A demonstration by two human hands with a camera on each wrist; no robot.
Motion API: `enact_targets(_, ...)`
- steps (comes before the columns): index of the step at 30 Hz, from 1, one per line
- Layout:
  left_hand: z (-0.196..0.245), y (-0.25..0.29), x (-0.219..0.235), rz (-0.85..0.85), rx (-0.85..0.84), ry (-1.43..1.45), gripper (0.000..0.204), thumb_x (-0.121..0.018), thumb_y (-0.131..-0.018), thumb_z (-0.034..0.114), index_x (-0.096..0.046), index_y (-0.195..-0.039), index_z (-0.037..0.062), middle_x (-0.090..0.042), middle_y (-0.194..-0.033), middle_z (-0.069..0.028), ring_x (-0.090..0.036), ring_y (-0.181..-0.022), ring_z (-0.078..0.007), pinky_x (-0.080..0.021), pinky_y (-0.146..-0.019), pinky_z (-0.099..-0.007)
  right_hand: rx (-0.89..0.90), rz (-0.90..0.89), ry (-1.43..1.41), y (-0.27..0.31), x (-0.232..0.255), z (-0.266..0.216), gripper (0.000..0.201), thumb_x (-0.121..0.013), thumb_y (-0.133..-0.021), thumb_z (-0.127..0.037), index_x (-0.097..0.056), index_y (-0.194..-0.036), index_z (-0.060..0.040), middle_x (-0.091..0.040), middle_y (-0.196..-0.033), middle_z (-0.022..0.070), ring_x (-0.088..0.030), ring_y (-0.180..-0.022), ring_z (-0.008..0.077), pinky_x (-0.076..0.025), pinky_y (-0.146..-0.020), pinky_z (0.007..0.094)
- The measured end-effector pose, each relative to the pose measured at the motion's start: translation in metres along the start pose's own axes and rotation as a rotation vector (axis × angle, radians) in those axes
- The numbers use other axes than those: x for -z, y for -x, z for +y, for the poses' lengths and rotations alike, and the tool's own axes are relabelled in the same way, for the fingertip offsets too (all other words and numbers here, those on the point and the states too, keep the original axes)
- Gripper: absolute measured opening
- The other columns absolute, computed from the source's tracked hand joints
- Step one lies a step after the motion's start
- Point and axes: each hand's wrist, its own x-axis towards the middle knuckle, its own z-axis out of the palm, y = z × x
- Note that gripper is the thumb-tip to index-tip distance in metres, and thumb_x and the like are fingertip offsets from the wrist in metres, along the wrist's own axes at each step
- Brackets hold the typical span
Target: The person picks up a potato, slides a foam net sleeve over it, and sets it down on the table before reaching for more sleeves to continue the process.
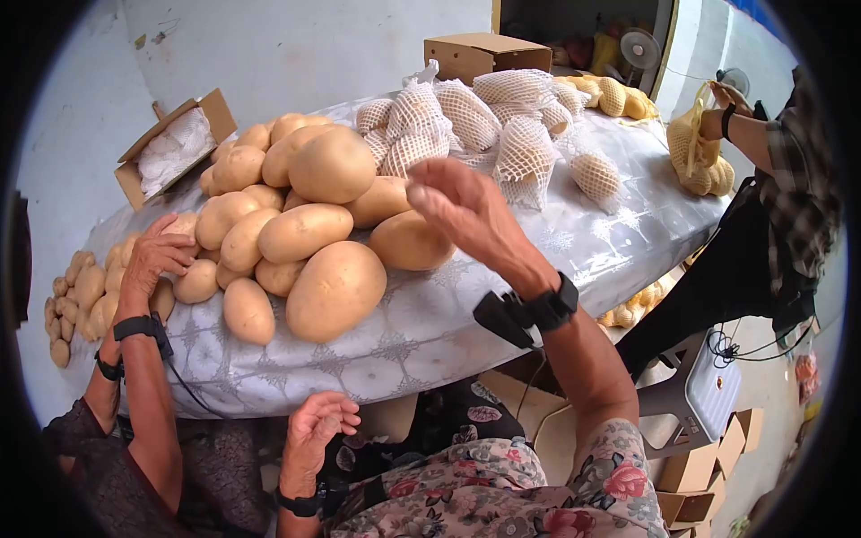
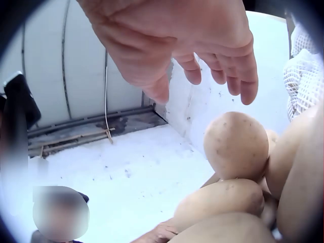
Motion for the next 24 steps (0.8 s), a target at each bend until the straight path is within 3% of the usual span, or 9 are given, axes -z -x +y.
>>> enact_targets(2,-0.003,0.000,0.000,-0.005,0.021,0.009,0.046,-0.063,-0.086,0.031,-0.051,-0.113,-0.0037,-0.061,-0.100,-0.0143,-0.061,-0.084,-0.0184,-0.050,-0.072,-0.0283,-0.005,-0.057,0.102,0.026,0.011,0.018,0.040,-0.061,-0.087,-0.030,-0.055,-0.110,0.0024,-0.061,-0.097,0.0089,-0.056,-0.091,0.0141,-0.047,-0.079,0.0287)
enact_targets(7,-0.001,0.002,-0.008,-0.008,0.042,0.027,0.044,-0.063,-0.086,0.029,-0.051,-0.112,-0.0037,-0.061,-0.100,-0.0148,-0.061,-0.085,-0.0190,-0.050,-0.072,-0.0286,-0.013,0.255,-0.013,0.066,0.020,0.008,0.029,-0.061,-0.087,-0.021,-0.057,-0.104,0.0020,-0.062,-0.092,0.0063,-0.056,-0.087,0.0119,-0.047,-0.077,0.0273)
enact_targets(10,0.004,0.002,-0.018,-0.013,0.048,0.033,0.043,-0.063,-0.086,0.027,-0.051,-0.112,-0.0037,-0.061,-0.101,-0.0151,-0.061,-0.085,-0.0192,-0.050,-0.073,-0.0290,0.019,0.205,0.129,0.081,0.022,0.019,0.027,-0.061,-0.087,-0.019,-0.058,-0.104,0.0012,-0.062,-0.092,0.0063,-0.057,-0.086,0.0122,-0.047,-0.077,0.0273)
enact_targets(14,0.010,0.004,-0.030,-0.039,0.049,-0.005,0.042,-0.064,-0.086,0.027,-0.051,-0.112,-0.0036,-0.061,-0.100,-0.0151,-0.061,-0.086,-0.0193,-0.050,-0.073,-0.0290,-0.082,0.090,0.144,0.099,0.011,0.030,0.024,-0.060,-0.085,-0.012,-0.057,-0.105,0.0022,-0.063,-0.090,0.0088,-0.059,-0.082,0.0151,-0.049,-0.073,0.0288)
enact_targets(18,0.019,0.008,-0.037,-0.049,0.039,-0.065,0.041,-0.063,-0.086,0.027,-0.051,-0.112,-0.0036,-0.061,-0.100,-0.0149,-0.061,-0.086,-0.0192,-0.050,-0.074,-0.0290,0.068,0.155,0.240,0.101,0.010,0.046,0.022,-0.059,-0.085,-0.009,-0.057,-0.103,0.0034,-0.062,-0.085,0.0089,-0.057,-0.075,0.0136,-0.048,-0.069,0.0266)
enact_targets(24,0.026,0.011,-0.045,-0.026,-0.025,-0.101,0.041,-0.063,-0.086,0.027,-0.052,-0.110,-0.0037,-0.061,-0.099,-0.0145,-0.061,-0.086,-0.0190,-0.051,-0.073,-0.0291,-0.026,0.156,0.034,0.098,0.016,0.046,0.022,-0.059,-0.086,-0.009,-0.056,-0.103,0.0043,-0.062,-0.084,0.0068,-0.055,-0.075,0.0097,-0.047,-0.068,0.0238)
